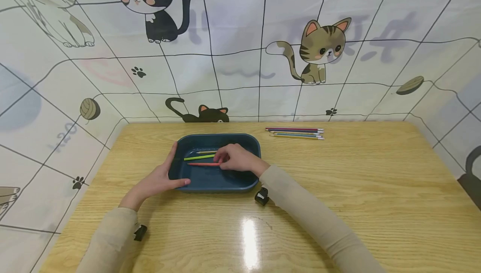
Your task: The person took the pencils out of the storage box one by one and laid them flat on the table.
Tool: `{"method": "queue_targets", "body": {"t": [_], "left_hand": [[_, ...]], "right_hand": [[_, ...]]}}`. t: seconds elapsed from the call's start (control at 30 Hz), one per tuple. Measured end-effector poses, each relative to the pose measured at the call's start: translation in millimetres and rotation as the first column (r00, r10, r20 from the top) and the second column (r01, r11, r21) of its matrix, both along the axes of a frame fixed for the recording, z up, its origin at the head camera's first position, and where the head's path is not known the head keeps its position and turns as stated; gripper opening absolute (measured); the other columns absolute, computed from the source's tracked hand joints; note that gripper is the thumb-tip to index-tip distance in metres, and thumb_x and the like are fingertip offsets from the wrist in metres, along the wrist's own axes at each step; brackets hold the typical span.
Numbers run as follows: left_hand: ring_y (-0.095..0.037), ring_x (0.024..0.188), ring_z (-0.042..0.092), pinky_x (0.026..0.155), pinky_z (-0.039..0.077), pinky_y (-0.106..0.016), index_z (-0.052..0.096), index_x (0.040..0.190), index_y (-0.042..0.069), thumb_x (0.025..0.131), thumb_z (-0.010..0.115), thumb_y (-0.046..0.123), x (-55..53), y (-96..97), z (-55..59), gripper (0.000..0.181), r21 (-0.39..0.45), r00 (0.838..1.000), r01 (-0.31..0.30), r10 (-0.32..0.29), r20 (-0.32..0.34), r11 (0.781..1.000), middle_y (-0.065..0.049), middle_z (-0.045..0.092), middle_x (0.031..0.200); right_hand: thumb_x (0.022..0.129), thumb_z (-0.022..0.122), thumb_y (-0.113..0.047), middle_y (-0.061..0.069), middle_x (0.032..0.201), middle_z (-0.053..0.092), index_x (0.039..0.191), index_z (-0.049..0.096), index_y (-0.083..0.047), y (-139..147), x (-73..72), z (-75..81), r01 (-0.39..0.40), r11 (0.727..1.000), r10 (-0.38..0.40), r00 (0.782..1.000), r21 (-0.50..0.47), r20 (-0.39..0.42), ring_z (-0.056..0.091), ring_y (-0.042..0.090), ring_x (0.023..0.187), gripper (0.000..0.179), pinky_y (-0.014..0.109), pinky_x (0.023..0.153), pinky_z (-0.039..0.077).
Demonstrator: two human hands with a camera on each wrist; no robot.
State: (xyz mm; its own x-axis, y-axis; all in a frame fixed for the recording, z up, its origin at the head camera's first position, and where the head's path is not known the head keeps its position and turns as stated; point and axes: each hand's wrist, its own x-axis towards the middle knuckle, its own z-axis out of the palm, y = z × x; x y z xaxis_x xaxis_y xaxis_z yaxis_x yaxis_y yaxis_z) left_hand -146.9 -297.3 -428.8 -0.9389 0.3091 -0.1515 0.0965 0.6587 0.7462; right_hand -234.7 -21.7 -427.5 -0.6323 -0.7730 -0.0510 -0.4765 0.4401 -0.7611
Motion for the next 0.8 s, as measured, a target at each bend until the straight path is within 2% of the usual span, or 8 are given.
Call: {"method": "queue_targets", "body": {"t": [0.47,0.8], "left_hand": [[-0.047,0.141,0.008,0.107,0.017,-0.063,-0.015,0.154,0.024,0.082,0.077,0.034,-0.1,1.3,1.7,0.117,0.009,1.000,0.001,-0.001,0.001,1.000,-0.022,-0.003,0.158],[-0.047,0.141,0.008,0.107,0.017,-0.063,-0.015,0.154,0.022,0.082,0.078,0.033,1.3,0.7,2.2,0.118,0.010,1.000,0.001,-0.001,0.000,1.000,-0.022,-0.003,0.158]], "right_hand": [[0.089,0.065,-0.004,-0.004,0.080,0.065,0.103,0.073,-0.006,5.3,-1.3,4.0,-0.026,0.997,0.029,0.998,-0.077,0.049,0.054,0.010,0.065,0.017,0.022,0.061,0.043],[0.092,0.064,-0.009,-0.005,0.087,0.065,0.106,0.072,-0.009,12.6,0.5,17.5,-0.013,0.992,0.013,1.000,-0.129,0.001,0.054,0.011,0.066,0.016,0.024,0.062,0.044]]}}
